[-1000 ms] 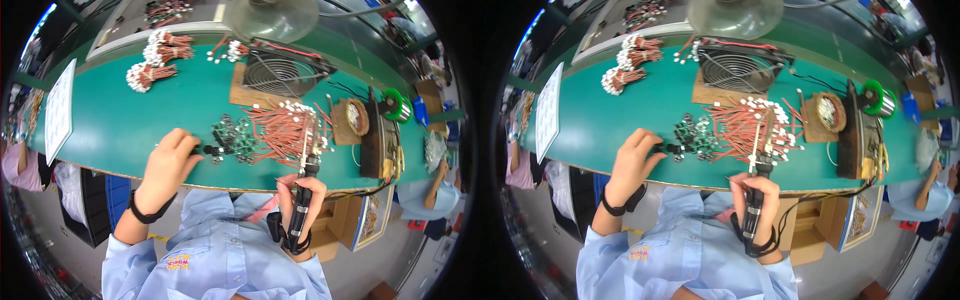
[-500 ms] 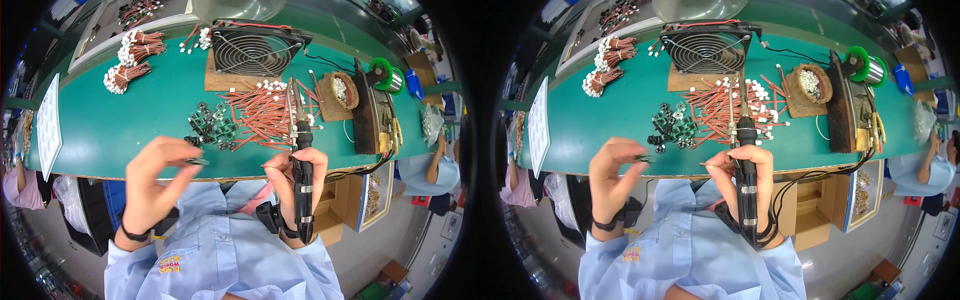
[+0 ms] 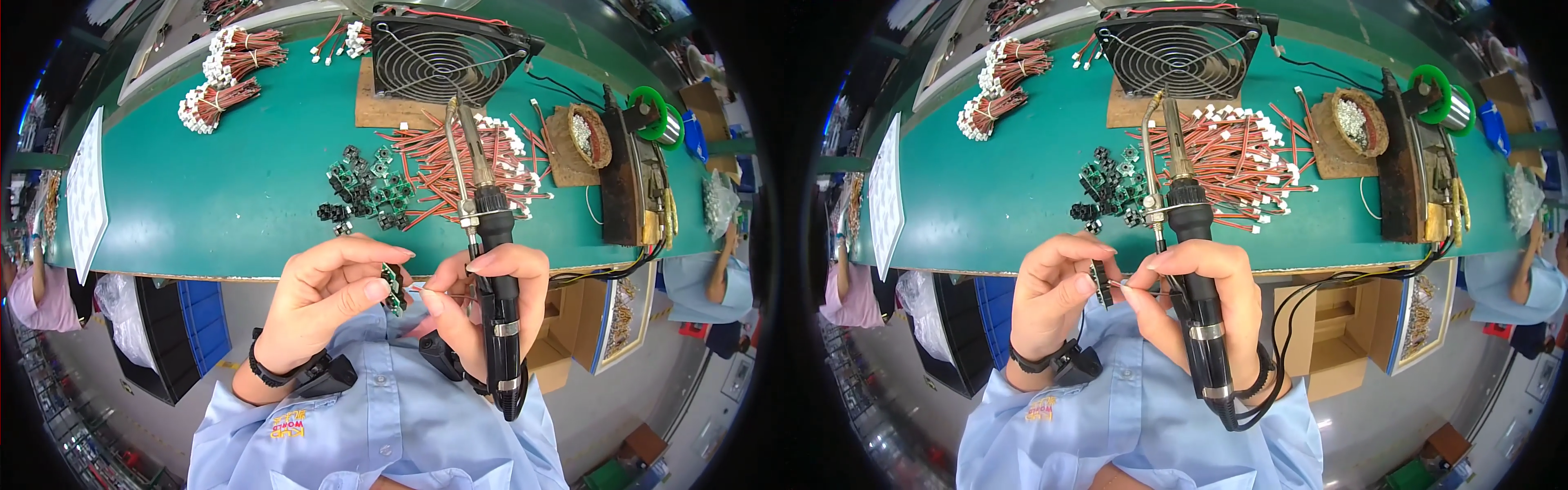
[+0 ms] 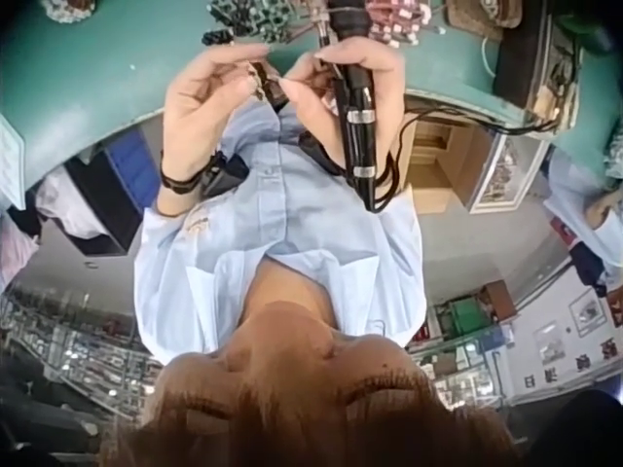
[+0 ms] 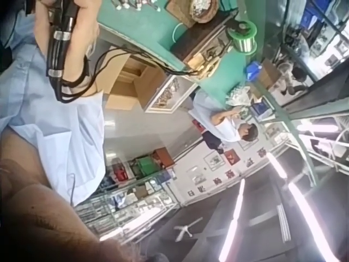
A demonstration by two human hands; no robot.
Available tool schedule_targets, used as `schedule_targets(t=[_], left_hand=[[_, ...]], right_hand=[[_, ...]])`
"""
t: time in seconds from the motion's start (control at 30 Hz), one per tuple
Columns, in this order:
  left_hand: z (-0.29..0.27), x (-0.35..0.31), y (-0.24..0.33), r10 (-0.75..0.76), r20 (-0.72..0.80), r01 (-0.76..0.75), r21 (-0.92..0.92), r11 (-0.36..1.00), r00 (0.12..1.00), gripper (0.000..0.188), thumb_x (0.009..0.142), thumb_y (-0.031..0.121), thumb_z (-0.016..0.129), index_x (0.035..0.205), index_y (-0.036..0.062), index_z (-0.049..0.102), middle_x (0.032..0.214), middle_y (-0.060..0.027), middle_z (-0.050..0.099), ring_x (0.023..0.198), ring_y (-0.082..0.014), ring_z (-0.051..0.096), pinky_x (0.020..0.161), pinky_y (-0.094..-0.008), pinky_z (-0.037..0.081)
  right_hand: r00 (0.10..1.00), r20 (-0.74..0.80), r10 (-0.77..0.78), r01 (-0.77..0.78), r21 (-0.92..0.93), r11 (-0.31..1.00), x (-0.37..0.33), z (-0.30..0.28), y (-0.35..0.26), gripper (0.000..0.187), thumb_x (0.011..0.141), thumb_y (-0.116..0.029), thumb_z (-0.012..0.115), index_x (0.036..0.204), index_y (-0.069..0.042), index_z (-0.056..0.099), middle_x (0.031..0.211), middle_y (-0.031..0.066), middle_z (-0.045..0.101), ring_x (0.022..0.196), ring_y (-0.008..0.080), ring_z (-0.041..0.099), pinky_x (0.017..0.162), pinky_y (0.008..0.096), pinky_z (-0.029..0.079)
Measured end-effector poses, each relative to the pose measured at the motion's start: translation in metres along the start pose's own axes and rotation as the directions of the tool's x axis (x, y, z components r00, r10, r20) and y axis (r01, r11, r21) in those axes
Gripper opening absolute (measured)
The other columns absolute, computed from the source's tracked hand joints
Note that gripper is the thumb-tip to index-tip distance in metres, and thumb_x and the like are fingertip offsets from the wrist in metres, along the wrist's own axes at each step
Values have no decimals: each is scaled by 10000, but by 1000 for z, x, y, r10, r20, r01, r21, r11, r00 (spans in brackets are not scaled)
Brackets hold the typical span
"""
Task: Soldering wires and components onto a green printed circuit board at a factory workstation.
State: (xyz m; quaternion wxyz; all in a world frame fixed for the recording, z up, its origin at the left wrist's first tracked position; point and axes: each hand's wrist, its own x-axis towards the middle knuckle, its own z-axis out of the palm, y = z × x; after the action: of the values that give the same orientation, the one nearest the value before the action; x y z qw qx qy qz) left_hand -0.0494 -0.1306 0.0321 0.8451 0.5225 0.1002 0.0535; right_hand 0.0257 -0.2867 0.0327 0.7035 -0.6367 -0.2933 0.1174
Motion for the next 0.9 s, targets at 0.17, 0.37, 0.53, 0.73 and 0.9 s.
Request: schedule_targets(t=[0.17, 0.37, 0.53, 0.73, 0.9], left_hand=[[2, -4, 3, -30, -51, 30, -1, 1000, 998, 247, 848, 77, 605, 1051, -49, 540, 958, -124, 580, 868, -196, 597, 725, -325, 507], [2, -3, 3, -24, -51, 23, -17, 1000, 998, 235, 849, 86, 613, 1038, -33, 539, 943, -126, 604, 880, -191, 600, 747, -306, 487], [0, 1, 3, -121, -3, 120, -106, 987, 993, 250, 849, 113, 628, 1041, -19, 537, 920, -111, 614, 878, -181, 594, 762, -286, 463], [-1, 3, 0, -146, 18, 147, -137, 980, 989, 266, 849, 144, 639, 1034, -15, 534, 925, -99, 611, 865, -166, 581, 763, -278, 443], [1, 4, -1, -149, 12, 150, -147, 978, 989, 271, 840, 161, 654, 1013, -11, 536, 938, -92, 601, 861, -156, 570, 764, -273, 434]], right_hand=[[999, -31, 7, -5, 67, 998, -2, 6, 1, 472, 741, 127, 651, 1074, -60, 374, 856, 139, 592, 719, 139, 612, 547, 234, 512], [990, -117, 77, -51, 210, 976, -6, 11, 2, 454, 717, 131, 680, 1054, -44, 431, 869, 108, 609, 764, 141, 628, 570, 222, 473], [994, -104, 40, -21, 179, 984, -5, 12, 3, 455, 716, 127, 684, 1056, -44, 433, 870, 95, 608, 773, 148, 635, 561, 220, 471], [998, -46, -35, 35, 1, 999, -3, 9, 2, 467, 736, 106, 675, 1065, -58, 387, 864, 136, 599, 708, 137, 613, 568, 232, 507], [995, 32, -91, 95, -146, 985, 0, 5, 1, 486, 749, 94, 673, 1082, -66, 356, 859, 146, 595, 662, 114, 592, 560, 215, 497]])
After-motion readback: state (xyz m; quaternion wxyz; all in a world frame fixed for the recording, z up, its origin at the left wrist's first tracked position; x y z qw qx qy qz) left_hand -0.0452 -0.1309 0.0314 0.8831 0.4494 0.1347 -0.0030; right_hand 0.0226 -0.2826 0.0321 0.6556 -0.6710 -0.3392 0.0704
